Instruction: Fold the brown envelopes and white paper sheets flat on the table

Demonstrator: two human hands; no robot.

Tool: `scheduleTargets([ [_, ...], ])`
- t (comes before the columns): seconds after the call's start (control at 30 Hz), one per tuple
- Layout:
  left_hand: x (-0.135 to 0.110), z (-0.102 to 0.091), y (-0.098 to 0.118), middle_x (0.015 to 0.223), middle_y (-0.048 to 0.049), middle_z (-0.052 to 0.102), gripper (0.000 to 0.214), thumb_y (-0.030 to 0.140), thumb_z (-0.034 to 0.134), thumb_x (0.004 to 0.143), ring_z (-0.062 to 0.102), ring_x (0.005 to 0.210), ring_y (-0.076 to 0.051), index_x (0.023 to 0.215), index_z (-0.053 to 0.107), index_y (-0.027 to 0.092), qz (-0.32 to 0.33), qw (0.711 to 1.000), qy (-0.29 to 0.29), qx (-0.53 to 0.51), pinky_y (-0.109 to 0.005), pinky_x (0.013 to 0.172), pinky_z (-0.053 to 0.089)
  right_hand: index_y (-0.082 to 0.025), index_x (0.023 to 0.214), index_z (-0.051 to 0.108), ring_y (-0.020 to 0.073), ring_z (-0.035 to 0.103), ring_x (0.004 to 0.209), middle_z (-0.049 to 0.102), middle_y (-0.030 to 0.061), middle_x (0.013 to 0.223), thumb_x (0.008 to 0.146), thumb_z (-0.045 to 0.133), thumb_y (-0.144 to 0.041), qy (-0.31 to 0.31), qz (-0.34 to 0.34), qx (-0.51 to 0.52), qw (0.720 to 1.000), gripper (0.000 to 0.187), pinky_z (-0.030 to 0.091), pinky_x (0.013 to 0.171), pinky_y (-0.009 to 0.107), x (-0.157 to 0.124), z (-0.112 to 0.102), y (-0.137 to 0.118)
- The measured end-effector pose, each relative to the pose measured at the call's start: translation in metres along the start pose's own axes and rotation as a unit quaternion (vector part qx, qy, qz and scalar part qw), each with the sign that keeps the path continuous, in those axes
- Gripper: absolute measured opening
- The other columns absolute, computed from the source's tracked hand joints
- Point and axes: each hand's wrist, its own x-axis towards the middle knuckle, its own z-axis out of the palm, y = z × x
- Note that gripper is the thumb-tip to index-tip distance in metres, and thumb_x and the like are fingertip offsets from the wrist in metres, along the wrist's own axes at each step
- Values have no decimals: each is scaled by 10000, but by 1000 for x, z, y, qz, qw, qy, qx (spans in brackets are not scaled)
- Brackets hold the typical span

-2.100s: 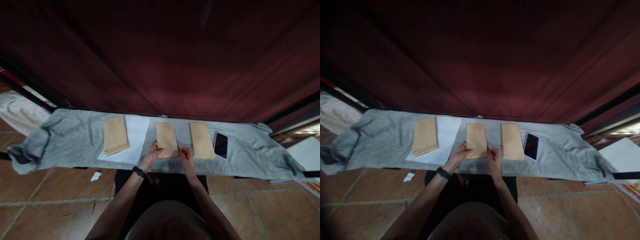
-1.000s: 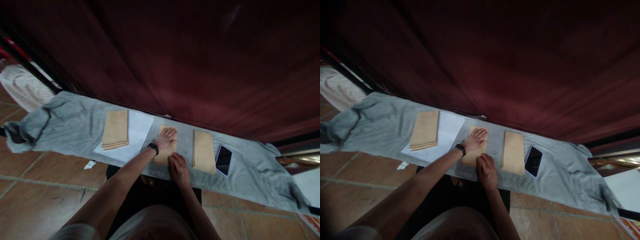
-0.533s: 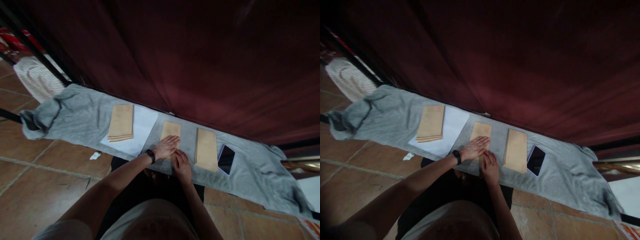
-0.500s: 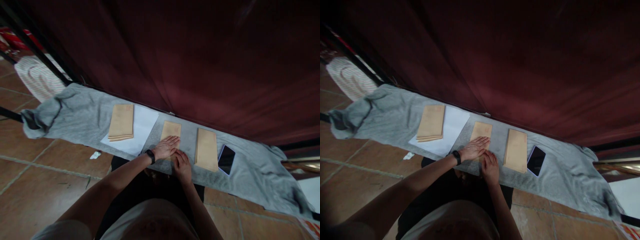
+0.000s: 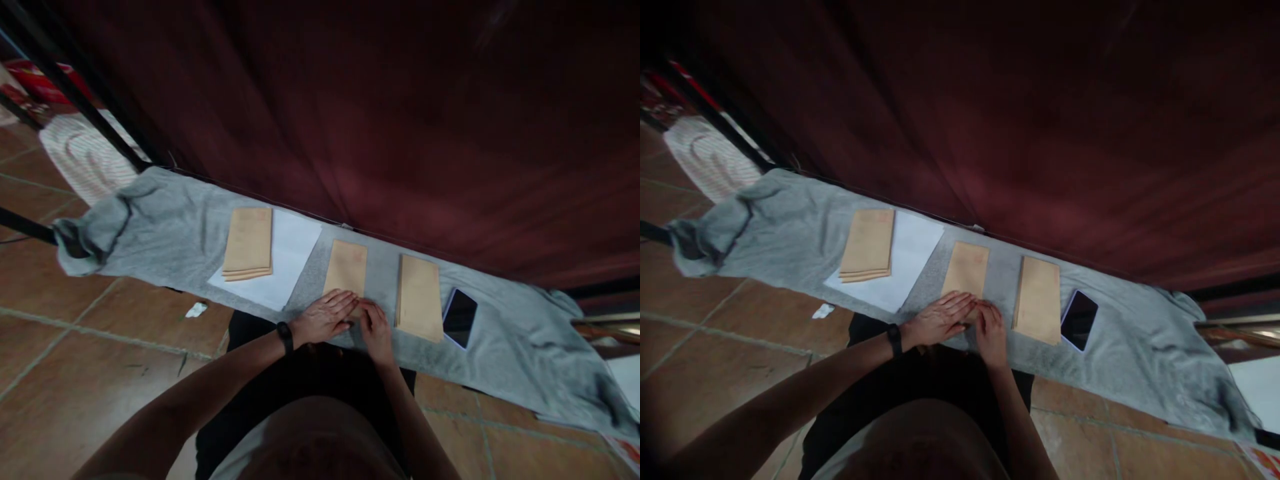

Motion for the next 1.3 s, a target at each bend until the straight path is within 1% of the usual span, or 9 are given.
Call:
scheduleTargets([
  [0.13,-15,-4,2,1602,-94,424,533,411,464,1030,336,1510,-216,1513,412,192,1,1000,3,-8,-407,1262,228,-230,1373,598,220,508,1385,613,85,1430,1057,390,-302,-75,-50,7,996,385,427,1172,482,18,-3,-1],
  [0.27,-21,-1,1,1444,-118,601,429,405,518,1013,480,1418,-242,1363,578,165,-11,999,29,-13,-419,1226,322,-237,1506,475,209,375,1491,450,59,1586,1073,359,-318,-194,-132,-52,971,456,307,1250,495,47,6,-3],
  [0.37,-21,0,0,1396,-100,642,393,387,510,1016,530,1375,-233,1335,610,181,-11,999,45,-21,-423,1201,369,-247,1542,421,213,310,1524,343,51,1644,1072,364,-322,-231,-162,-108,953,479,259,1266,497,69,16,1],
  [0.53,-22,0,-3,1449,-56,609,378,334,477,1027,500,1403,-193,1363,603,216,-13,998,57,-29,-395,1205,374,-278,1544,412,207,304,1526,327,25,1650,1060,405,-321,-227,-177,-150,946,485,238,1272,482,107,31,16],
  [0.67,-23,-1,-3,1456,-33,604,353,307,477,1029,499,1403,-176,1343,619,235,-10,998,55,-37,-383,1212,370,-256,1532,436,250,281,1535,320,53,1651,1039,468,-356,-178,-149,-165,959,504,197,1275,528,133,42,25],
  [0.8,-21,-5,-3,1447,-35,612,341,313,482,1027,513,1392,-178,1323,631,230,-14,997,55,-54,-384,1200,389,-210,1555,393,264,263,1541,299,97,1656,1050,432,-403,-159,-112,-176,965,542,171,1269,551,150,46,26],
  [0.97,-20,-5,-4,1446,-29,612,337,311,474,1033,517,1387,-178,1319,632,231,-13,997,46,-63,-381,1193,396,-176,1561,379,270,290,1531,325,114,1642,1056,402,-411,-171,-109,-190,961,557,198,1262,532,145,47,23],
  [1.1,-20,0,-4,1405,-35,644,332,308,473,1034,550,1353,-184,1307,644,228,-22,996,64,-63,-391,1191,397,-168,1566,366,227,315,1522,353,98,1630,1064,378,-356,-199,-154,-162,954,537,213,1271,489,118,44,15],
  [1.3,-20,-1,-6,1293,-40,706,307,298,494,1019,626,1250,-194,1260,676,242,-13,996,50,-69,-403,1172,418,-257,1552,400,191,331,1513,392,18,1618,1077,348,-347,-243,-187,-126,944,486,252,1268,464,79,30,3],
])
